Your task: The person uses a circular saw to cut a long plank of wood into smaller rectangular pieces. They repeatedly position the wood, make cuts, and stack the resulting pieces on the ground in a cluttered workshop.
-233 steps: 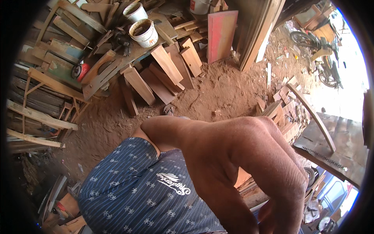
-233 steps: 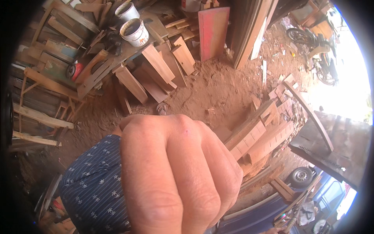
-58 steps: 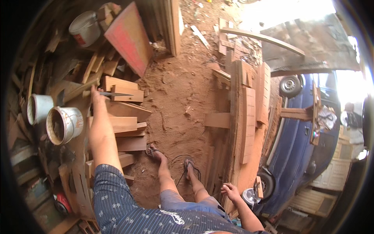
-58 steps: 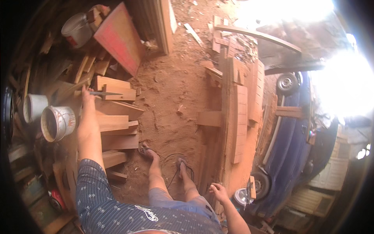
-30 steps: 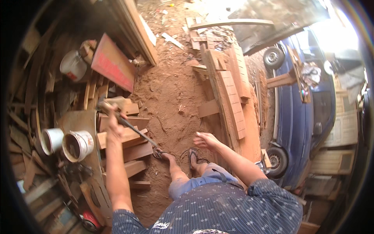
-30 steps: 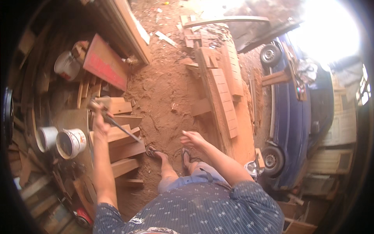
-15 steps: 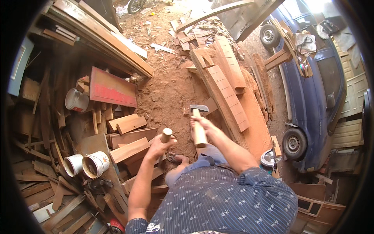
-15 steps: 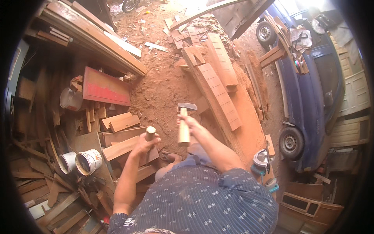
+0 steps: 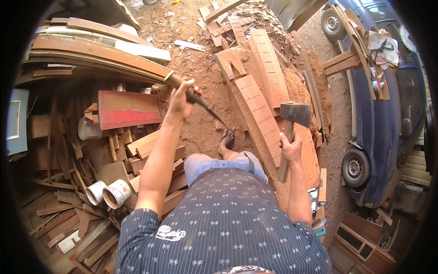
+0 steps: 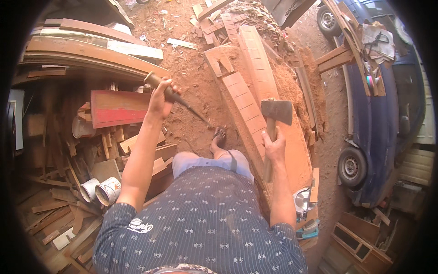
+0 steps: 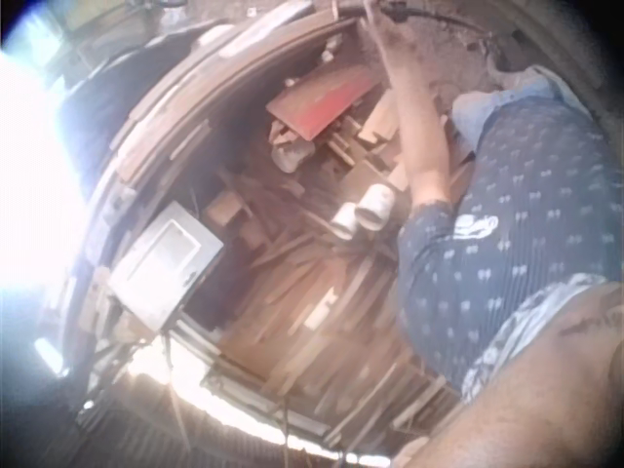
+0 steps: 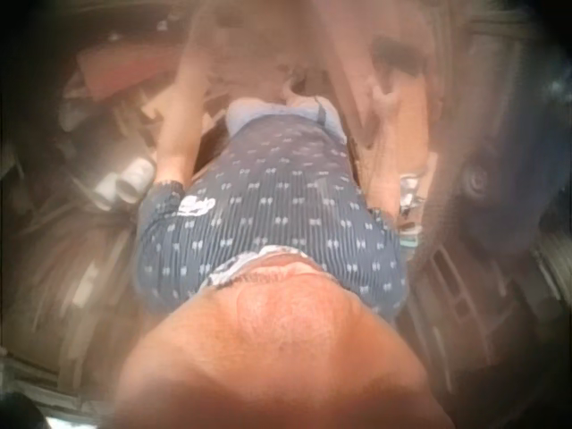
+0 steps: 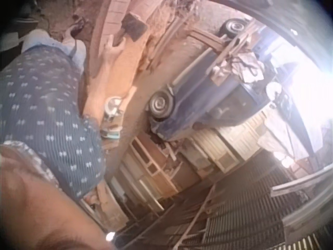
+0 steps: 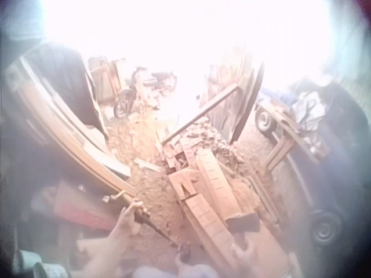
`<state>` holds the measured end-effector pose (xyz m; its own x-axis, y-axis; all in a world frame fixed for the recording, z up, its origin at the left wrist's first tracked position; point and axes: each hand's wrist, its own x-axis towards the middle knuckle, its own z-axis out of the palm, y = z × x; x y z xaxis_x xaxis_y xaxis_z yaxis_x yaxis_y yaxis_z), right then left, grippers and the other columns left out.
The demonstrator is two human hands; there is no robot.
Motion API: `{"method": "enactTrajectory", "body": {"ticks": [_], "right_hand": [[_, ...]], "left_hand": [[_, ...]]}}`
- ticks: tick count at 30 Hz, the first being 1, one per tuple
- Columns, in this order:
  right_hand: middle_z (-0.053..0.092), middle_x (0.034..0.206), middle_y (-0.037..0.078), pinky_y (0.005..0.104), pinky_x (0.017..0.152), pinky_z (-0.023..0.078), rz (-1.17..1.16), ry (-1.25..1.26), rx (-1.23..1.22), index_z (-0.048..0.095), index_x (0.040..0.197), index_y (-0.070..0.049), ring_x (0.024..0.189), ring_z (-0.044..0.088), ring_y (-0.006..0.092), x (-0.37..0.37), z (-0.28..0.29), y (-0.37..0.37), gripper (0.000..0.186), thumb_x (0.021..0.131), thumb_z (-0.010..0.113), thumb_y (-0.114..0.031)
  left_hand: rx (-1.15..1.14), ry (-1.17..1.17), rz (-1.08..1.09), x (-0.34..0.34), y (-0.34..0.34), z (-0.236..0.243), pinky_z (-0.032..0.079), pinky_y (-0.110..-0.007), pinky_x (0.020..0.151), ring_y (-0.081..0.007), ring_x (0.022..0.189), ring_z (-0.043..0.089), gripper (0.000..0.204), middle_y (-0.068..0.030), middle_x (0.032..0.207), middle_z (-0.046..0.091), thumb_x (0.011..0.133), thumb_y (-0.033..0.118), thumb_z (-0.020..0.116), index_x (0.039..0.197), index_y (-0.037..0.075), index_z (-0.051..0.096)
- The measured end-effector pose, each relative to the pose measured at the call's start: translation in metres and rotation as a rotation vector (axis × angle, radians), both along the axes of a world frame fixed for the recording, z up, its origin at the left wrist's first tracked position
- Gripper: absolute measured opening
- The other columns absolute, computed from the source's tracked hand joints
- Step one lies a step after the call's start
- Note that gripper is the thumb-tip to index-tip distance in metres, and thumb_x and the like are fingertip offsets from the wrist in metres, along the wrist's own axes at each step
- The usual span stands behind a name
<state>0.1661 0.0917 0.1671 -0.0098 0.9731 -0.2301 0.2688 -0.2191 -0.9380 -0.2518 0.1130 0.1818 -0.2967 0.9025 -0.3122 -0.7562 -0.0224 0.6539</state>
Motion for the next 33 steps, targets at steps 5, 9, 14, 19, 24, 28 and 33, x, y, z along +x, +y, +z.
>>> {"method": "enactTrajectory", "body": {"ticks": [5, 9, 14, 19, 24, 28, 33], "right_hand": [[0.060, 0.071, 0.002, 0.0258, 0.049, 0.048, -0.009, -0.031, -0.210, 0.063, 0.097, -0.002, 0.054, 0.057, 0.0098, 0.022, 0.018, 0.034, 0.020, 0.094, 0.072, -0.019], [0.060, 0.071, 0.003, 0.0259, 0.049, 0.048, 0.005, -0.105, -0.291, 0.063, 0.095, -0.001, 0.054, 0.057, 0.0105, 0.055, 0.006, 0.039, 0.021, 0.094, 0.072, -0.020], [0.060, 0.070, 0.004, 0.0260, 0.050, 0.048, 0.018, -0.138, -0.375, 0.062, 0.095, -0.001, 0.056, 0.057, 0.0105, 0.071, 0.002, 0.048, 0.020, 0.094, 0.072, -0.019], [0.061, 0.070, 0.004, 0.0257, 0.049, 0.048, 0.036, -0.230, -0.444, 0.062, 0.096, -0.001, 0.053, 0.057, 0.0109, 0.083, -0.004, 0.061, 0.019, 0.095, 0.071, -0.018], [0.062, 0.070, 0.004, 0.0263, 0.050, 0.048, 0.079, -0.282, -0.503, 0.062, 0.097, -0.001, 0.054, 0.059, 0.0117, 0.076, -0.008, 0.082, 0.019, 0.095, 0.071, -0.018], [0.064, 0.072, 0.004, 0.0259, 0.052, 0.048, 0.120, -0.333, -0.511, 0.063, 0.097, -0.001, 0.055, 0.060, 0.0106, 0.073, -0.011, 0.092, 0.019, 0.094, 0.072, -0.018], [0.063, 0.070, 0.004, 0.0254, 0.052, 0.048, 0.111, -0.300, -0.535, 0.063, 0.096, 0.000, 0.056, 0.059, 0.0097, 0.068, -0.013, 0.088, 0.020, 0.093, 0.073, -0.017]], "left_hand": [[-0.018, 0.013, -0.006, 0.026, 0.098, -0.021, 0.057, -0.038, 0.079, -0.0176, 0.082, 0.060, 0.047, -0.0093, 0.095, 0.056, 0.083, 0.007, 0.077, 0.117, 0.004, 0.046], [-0.011, 0.051, -0.003, 0.043, 0.147, -0.035, 0.056, -0.040, 0.080, -0.0187, 0.084, 0.062, 0.042, -0.0074, 0.098, 0.057, 0.083, 0.003, 0.073, 0.117, 0.005, 0.049], [-0.069, 0.398, -0.117, 0.057, 0.193, -0.073, 0.052, -0.034, 0.079, -0.0165, 0.086, 0.061, 0.043, -0.0054, 0.101, 0.059, 0.080, 0.001, 0.073, 0.118, 0.003, 0.052], [-0.008, 0.600, -0.074, 0.089, 0.225, -0.077, 0.051, -0.031, 0.076, -0.0110, 0.085, 0.059, 0.040, -0.0013, 0.094, 0.059, 0.083, 0.009, 0.071, 0.118, 0.001, 0.052], [-0.009, 0.649, -0.125, 0.100, 0.247, -0.105, 0.052, -0.031, 0.088, -0.0163, 0.101, 0.061, 0.075, -0.0074, 0.111, 0.062, 0.079, 0.038, 0.087, 0.130, 0.000, 0.048], [0.037, 0.536, -0.172, 0.102, 0.264, -0.128, 0.054, -0.028, 0.078, -0.0108, 0.088, 0.063, 0.070, -0.0041, 0.099, 0.066, 0.074, 0.051, 0.090, 0.114, 0.003, 0.061], [-0.023, 0.320, -0.069, 0.113, 0.281, -0.135, 0.054, -0.028, 0.072, -0.0093, 0.079, 0.062, 0.061, -0.0002, 0.091, 0.063, 0.076, 0.054, 0.087, 0.106, 0.007, 0.062]]}}
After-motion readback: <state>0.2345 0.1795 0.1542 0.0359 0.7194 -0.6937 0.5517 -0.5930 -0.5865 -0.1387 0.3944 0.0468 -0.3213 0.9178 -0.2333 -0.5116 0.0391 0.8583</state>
